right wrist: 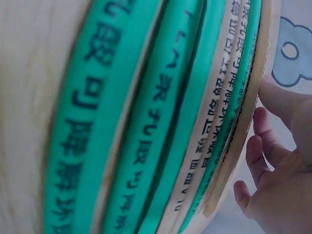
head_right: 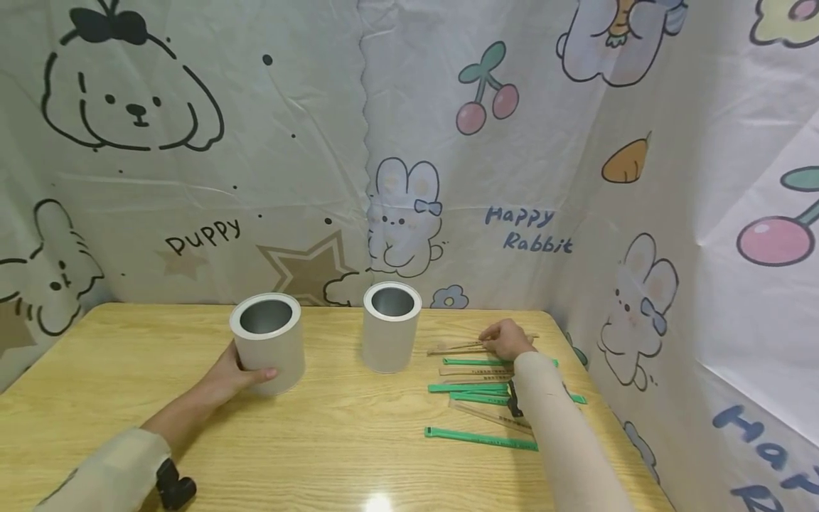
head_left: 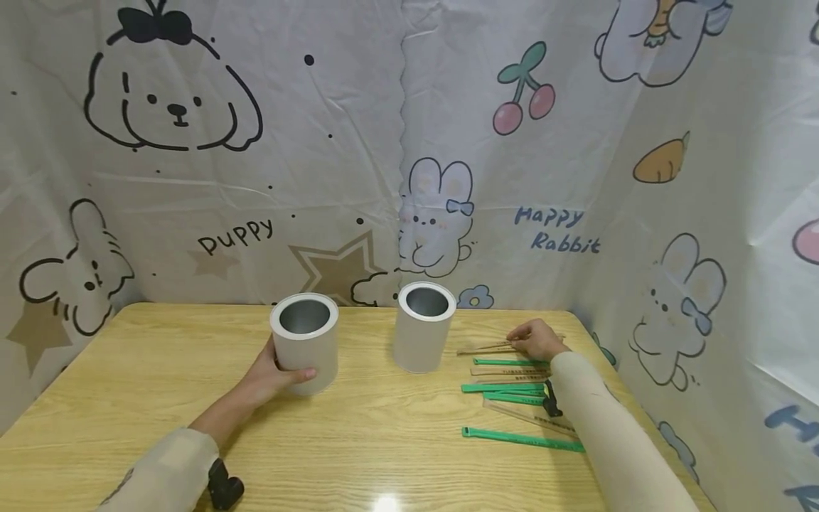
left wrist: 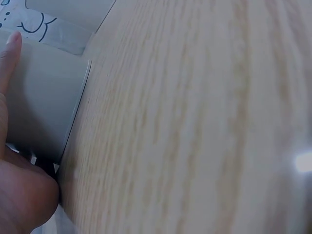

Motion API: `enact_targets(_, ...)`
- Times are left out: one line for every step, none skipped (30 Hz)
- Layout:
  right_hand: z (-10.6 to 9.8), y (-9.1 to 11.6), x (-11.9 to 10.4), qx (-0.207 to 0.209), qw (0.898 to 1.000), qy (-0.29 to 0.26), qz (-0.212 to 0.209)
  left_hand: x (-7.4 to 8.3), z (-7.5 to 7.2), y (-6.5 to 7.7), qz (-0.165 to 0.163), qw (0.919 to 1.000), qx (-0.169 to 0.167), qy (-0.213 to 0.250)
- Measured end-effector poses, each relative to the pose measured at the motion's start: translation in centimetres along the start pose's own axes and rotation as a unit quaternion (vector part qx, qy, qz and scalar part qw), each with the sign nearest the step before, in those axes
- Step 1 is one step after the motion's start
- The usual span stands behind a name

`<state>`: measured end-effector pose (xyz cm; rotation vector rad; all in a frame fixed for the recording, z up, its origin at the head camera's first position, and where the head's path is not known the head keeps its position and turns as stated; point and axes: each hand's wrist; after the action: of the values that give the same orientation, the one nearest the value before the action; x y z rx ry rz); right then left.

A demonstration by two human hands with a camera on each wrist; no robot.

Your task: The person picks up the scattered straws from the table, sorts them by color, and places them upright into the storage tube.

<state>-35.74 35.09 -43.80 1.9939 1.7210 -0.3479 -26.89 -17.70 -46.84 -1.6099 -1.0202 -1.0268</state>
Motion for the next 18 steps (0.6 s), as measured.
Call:
enact_targets(0.06,-0.11,-0.04,0.010,1.000,0.005,0.003,0.02,0.02,-0.01,0.001,1.0000,0.000,0.000)
enact_targets(0.09,-0.19,-0.09,0.018,1.000,0.009,0.005,0.04,0.04,-0.02,0.001,1.0000,0.000,0.000)
enact_targets(0.11,-0.26,-0.12,0.025,1.000,0.013,0.007,0.06,0.05,-0.02,0.001,1.0000,0.001,-0.001)
enact_targets(0.14,-0.34,-0.18,0.031,0.999,0.015,0.009,0.07,0.07,-0.02,0.001,1.0000,0.001,-0.002)
enact_targets(0.16,-0.42,-0.20,0.033,0.999,0.017,0.009,0.08,0.07,-0.02,0.001,1.0000,0.002,-0.002)
enact_targets(0.19,-0.49,-0.20,0.035,0.999,0.017,0.009,0.09,0.08,0.00,0.001,1.0000,0.002,-0.004)
enact_targets(0.19,-0.53,-0.19,0.034,0.999,0.018,0.007,0.09,0.08,0.01,0.001,1.0000,0.001,-0.004)
enact_targets(0.17,-0.55,-0.18,0.033,0.999,0.017,0.006,0.09,0.08,0.02,0.000,1.0000,0.001,-0.005)
enact_targets(0.16,-0.59,-0.14,0.032,0.999,0.017,0.006,0.10,0.06,0.02,-0.002,1.0000,0.000,-0.006)
enact_targets(0.15,-0.65,-0.12,0.032,0.999,0.017,0.007,0.11,0.05,0.03,-0.004,1.0000,0.000,-0.007)
enact_targets(0.13,-0.68,-0.07,0.031,0.999,0.018,0.005,0.11,0.03,0.03,-0.005,1.0000,-0.001,-0.007)
enact_targets(0.10,-0.69,-0.03,0.029,0.999,0.019,0.001,0.12,0.02,0.05,-0.006,1.0000,-0.001,-0.008)
enact_targets(0.10,-0.74,-0.02,0.028,0.999,0.019,-0.001,0.12,0.00,0.05,-0.008,0.9999,-0.001,-0.008)
enact_targets(0.07,-0.76,-0.02,0.026,0.999,0.019,-0.001,0.14,-0.01,0.05,-0.010,0.9999,-0.001,-0.008)
enact_targets(0.07,-0.80,-0.01,0.025,0.999,0.020,-0.002,0.15,-0.02,0.06,-0.011,0.9999,-0.002,-0.009)
enact_targets(0.04,-0.83,0.00,0.023,1.000,0.021,-0.003,0.16,-0.02,0.06,-0.012,0.9999,-0.002,-0.009)
enact_targets(0.02,-0.86,-0.02,0.021,1.000,0.020,-0.004,0.17,-0.02,0.06,-0.012,0.9999,-0.002,-0.010)
enact_targets(0.00,-0.91,-0.05,0.018,1.000,0.020,-0.003,0.20,-0.01,0.06,-0.011,0.9999,-0.002,-0.011)
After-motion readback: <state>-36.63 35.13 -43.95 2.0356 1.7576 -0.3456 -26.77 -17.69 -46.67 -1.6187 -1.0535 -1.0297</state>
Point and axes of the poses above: each hand's wrist, its own y-axis away from the middle knuckle, its own z-axis out of the palm, x = y × z, and after that the axes turned 14 degrees about z, right-handed
